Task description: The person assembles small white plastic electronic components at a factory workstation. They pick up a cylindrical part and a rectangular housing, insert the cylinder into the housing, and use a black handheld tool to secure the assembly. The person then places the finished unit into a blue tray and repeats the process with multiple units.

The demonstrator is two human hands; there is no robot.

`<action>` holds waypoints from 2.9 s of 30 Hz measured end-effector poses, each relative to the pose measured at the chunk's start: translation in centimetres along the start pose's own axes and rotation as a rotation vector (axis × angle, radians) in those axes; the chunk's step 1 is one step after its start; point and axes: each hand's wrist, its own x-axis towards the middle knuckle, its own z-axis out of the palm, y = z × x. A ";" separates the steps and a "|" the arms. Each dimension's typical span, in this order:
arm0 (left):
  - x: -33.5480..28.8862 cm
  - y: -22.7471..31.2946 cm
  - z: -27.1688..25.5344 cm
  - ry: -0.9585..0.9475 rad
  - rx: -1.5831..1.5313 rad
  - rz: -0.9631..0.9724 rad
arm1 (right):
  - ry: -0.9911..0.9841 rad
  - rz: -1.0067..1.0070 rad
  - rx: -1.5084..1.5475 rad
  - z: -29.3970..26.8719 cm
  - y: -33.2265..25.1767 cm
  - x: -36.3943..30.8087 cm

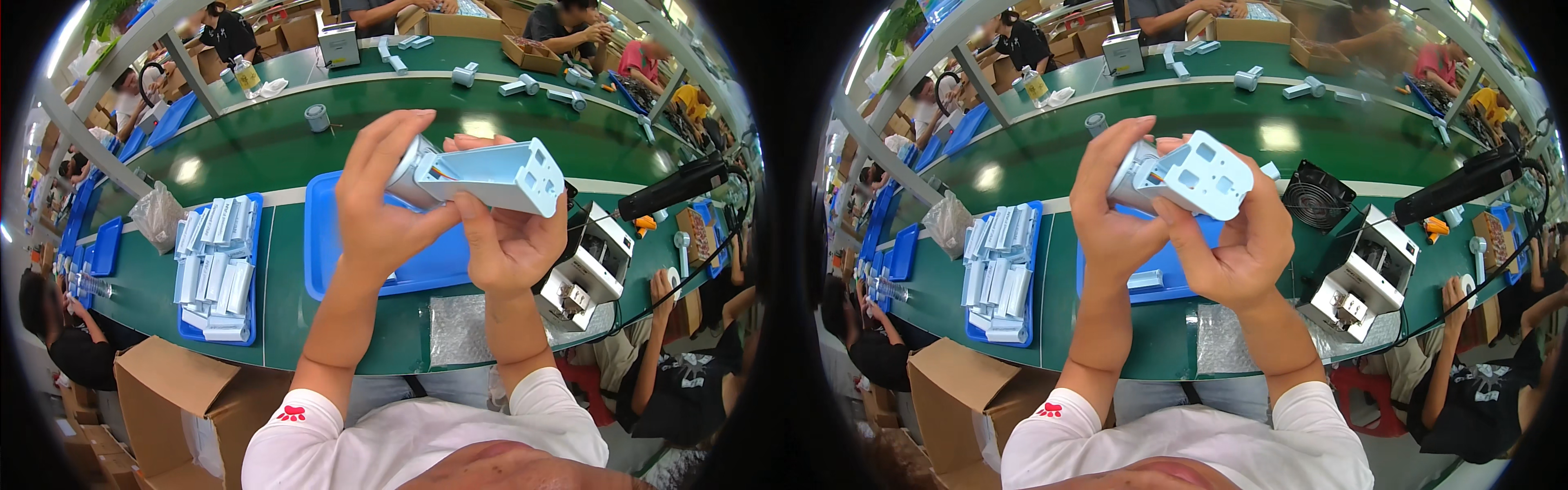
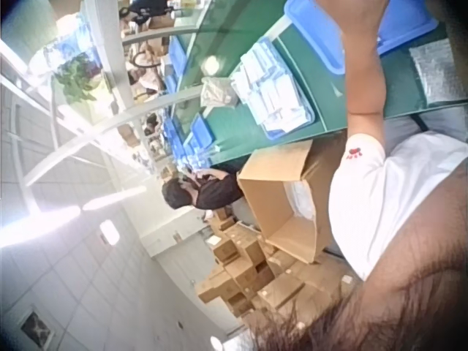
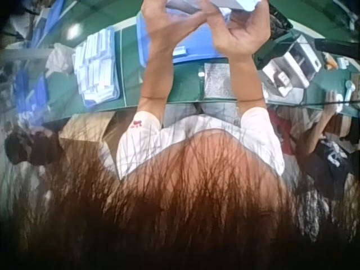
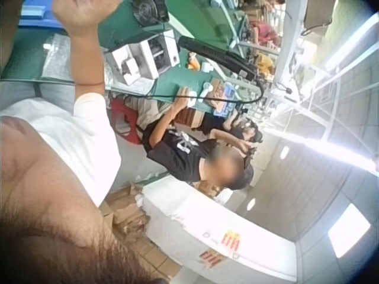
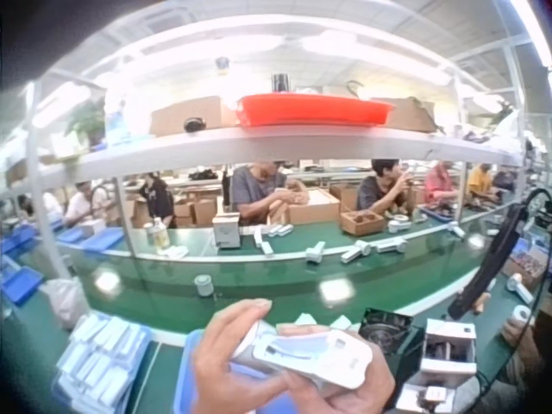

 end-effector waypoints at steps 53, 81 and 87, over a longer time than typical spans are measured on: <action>-0.1 -25.9 -5.0 -0.594 0.847 -0.563 | -0.573 0.066 -0.191 0.4 -3.7 1.8; 4.4 -24.2 -3.6 0.013 0.049 -0.509 | -1.647 0.492 -0.573 4.5 8.1 -8.1; 4.0 -9.1 -5.1 0.134 -0.327 -0.406 | -1.688 0.494 -0.574 5.5 8.6 -9.9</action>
